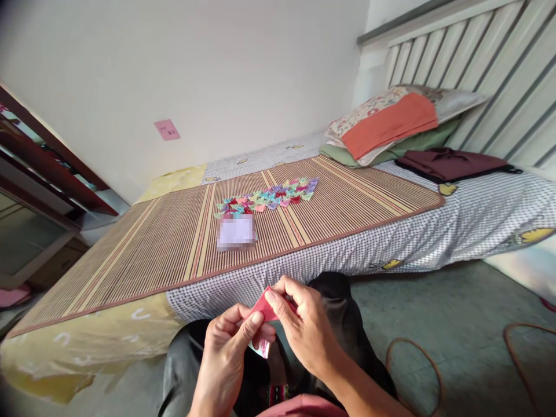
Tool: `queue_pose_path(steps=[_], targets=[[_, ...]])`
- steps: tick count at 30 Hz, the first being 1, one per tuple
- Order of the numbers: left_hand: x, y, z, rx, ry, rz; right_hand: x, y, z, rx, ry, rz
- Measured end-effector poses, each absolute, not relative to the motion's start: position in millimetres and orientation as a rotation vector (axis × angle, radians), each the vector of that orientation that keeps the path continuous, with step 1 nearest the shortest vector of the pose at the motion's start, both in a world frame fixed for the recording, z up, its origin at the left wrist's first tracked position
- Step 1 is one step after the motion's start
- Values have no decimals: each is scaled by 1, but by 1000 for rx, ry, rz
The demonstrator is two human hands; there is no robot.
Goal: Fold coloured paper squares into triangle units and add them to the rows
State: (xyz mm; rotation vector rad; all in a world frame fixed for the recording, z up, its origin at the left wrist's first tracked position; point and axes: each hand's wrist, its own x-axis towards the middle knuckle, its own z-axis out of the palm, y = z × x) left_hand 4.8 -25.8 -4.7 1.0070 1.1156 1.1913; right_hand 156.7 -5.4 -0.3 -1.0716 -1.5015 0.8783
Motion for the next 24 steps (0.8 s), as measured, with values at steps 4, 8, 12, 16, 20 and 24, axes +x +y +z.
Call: queue_pose_path(steps=[4,8,12,16,20,24], targets=[[6,-30,-4,1096,1182,1208,156,-5,-1,-1078,-1503,893],[3,-31,-1,1111,1195,1169,160,-3,0,-1073,-1490,864],[-1,-28,2,1059,1103,1167,161,-3,2,-1058,-1513,859],[2,-26,0,1000,1049,1140,155,-7,-1,-1020,-1532,920],[4,-28,-3,971,1057,1132,153,-10,-6,-1012,-1531,970],[1,-28,0,1008,1060,1081,155,-11,-4,-988,-1542,1005]])
